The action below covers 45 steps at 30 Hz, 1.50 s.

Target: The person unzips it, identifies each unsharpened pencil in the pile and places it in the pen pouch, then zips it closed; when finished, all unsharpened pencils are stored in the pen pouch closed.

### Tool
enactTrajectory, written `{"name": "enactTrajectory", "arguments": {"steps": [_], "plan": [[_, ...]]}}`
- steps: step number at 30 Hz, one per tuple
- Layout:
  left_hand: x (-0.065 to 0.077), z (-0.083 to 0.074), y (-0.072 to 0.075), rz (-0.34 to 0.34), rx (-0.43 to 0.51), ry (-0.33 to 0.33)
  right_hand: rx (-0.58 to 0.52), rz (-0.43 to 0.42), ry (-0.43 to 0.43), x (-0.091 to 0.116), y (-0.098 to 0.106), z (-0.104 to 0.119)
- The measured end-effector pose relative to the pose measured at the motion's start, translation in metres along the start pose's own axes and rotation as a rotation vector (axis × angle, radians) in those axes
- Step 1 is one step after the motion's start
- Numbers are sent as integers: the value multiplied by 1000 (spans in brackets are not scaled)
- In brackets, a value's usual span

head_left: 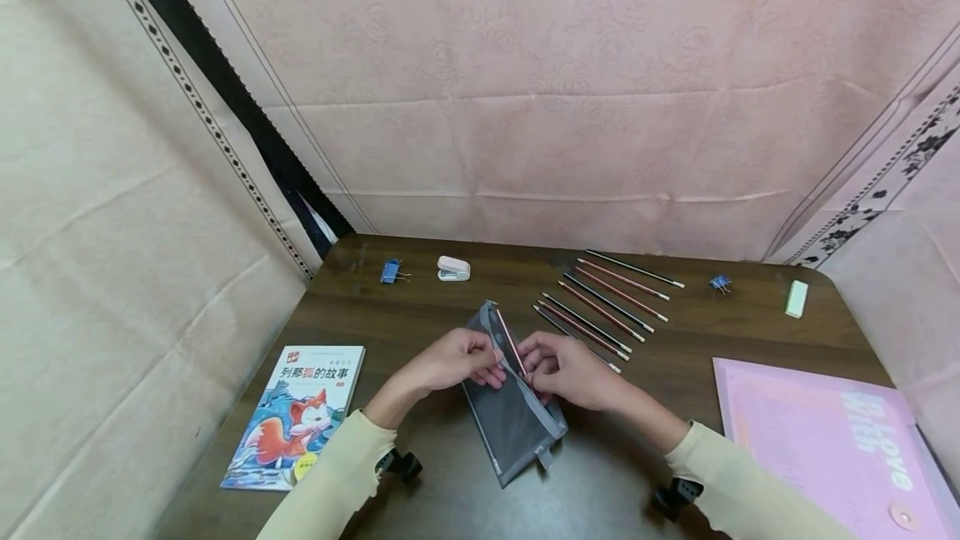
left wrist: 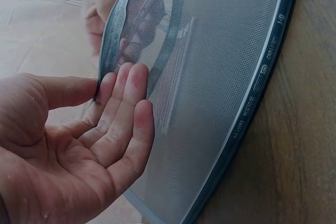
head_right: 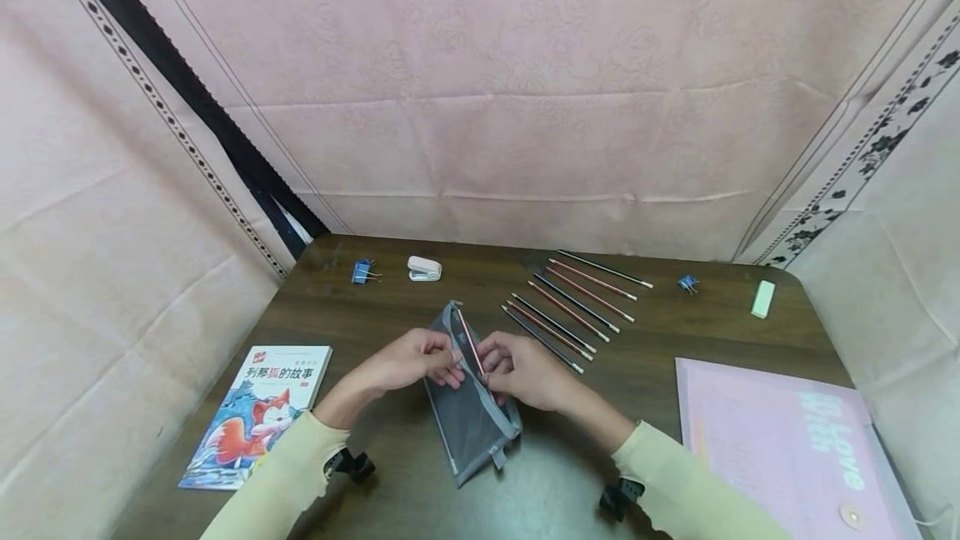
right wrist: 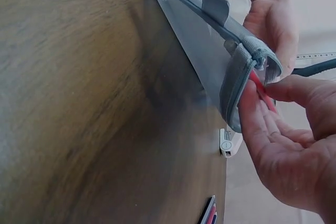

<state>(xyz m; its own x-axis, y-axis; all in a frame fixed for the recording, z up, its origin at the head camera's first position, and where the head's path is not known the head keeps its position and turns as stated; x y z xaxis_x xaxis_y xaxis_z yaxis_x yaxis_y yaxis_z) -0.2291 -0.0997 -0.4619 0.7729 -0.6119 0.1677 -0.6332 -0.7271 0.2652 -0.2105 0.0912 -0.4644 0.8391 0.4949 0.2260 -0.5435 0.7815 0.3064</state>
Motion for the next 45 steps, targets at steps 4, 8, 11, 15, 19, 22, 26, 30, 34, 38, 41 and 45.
{"name": "enactTrajectory", "arguments": {"steps": [4,8,11,15,19,22,26,30,34,38,41,45], "plan": [[0,-3,0,-2,-5,-6,46,-2,-9,-1,-2,1],[1,-3,-2,1,-5,-3,102,-23,2,-2,-4,-1],[2,-3,-2,5,-8,-3,147,-49,13,-1,-3,-2],[3,-3,-2,2,-5,-10,177,-86,34,2,3,0],[3,-2,-2,-5,-3,-3,174,-129,20,4,14,2],[3,-1,-2,-7,-4,1,183,-175,25,6,27,3],[2,-1,-2,-4,-4,-2,213,-250,54,7,47,0],[2,-2,-2,-2,-4,0,210,-313,73,7,66,-8],[3,-3,-2,-2,-4,7,256,-398,93,6,86,-17],[3,-2,-2,-1,-14,9,328,-487,114,2,106,-26],[3,-2,-2,-2,-20,7,360,-527,119,-3,119,-33],[3,-2,-1,-2,-23,1,395,-561,123,-10,134,-41]]}}
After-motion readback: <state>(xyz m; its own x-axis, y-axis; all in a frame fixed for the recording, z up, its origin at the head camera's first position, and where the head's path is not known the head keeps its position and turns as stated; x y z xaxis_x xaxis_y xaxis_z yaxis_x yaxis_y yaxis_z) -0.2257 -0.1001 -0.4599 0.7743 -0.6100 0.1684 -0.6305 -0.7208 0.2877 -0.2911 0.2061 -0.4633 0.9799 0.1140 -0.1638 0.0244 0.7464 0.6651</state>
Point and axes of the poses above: each hand's wrist, its own x-axis away from the middle knuckle, its own y-axis out of the back of the hand, z = x × y, the point moved 4 cm from there along -x, towards the middle knuckle, and after that the axes turned 7 degrees about -y, right-handed, at the moved point
